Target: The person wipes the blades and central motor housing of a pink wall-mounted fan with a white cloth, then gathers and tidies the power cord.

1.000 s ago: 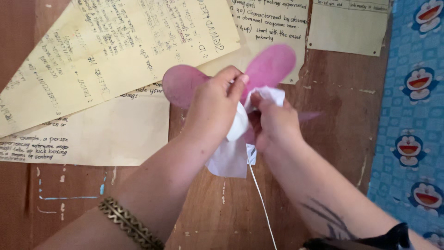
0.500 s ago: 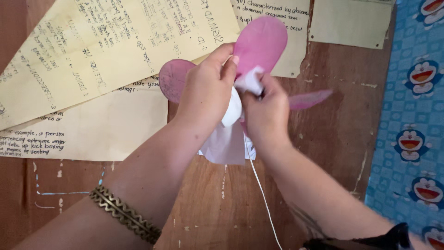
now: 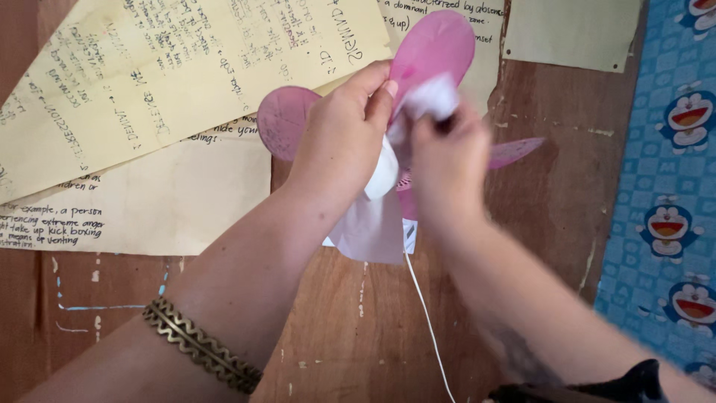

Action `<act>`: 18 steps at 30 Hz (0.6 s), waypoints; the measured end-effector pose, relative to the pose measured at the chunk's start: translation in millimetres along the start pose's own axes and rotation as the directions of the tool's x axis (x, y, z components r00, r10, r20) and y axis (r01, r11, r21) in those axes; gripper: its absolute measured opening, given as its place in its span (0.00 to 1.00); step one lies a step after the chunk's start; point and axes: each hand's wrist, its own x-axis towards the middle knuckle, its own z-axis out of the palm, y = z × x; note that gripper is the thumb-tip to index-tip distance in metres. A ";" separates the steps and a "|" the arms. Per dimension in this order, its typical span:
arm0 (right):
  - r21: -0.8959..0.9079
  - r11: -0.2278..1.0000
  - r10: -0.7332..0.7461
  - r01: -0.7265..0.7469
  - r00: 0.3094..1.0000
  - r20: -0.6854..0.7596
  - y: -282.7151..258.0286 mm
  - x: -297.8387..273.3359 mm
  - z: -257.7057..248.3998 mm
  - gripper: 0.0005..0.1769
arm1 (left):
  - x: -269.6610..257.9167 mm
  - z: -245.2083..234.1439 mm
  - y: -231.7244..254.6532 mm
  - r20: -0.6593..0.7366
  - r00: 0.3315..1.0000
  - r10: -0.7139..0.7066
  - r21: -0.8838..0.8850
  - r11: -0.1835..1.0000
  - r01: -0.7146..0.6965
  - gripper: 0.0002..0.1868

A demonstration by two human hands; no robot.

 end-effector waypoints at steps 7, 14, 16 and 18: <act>0.027 0.946 -0.324 0.323 0.943 0.075 -16.9 25.2 -4.8 0.08 | -0.1 -0.8 2.4 0.006 1.000 0.012 0.053 0.999 -0.013 0.16; -0.011 0.974 -0.227 0.227 0.973 0.043 -21.7 11.8 -7.9 0.08 | -4.9 -2.0 -5.8 0.027 1.000 -0.009 -0.024 1.000 0.009 0.16; 0.026 0.974 -0.226 0.226 0.974 -0.005 -26.7 14.3 -4.5 0.10 | -7.4 2.4 -7.5 0.082 0.996 -0.033 0.003 0.999 0.033 0.21; 0.059 0.973 -0.220 0.223 0.974 -0.057 -26.9 10.7 -2.7 0.13 | -9.7 3.8 -7.9 0.062 0.998 0.012 0.006 1.000 -0.013 0.23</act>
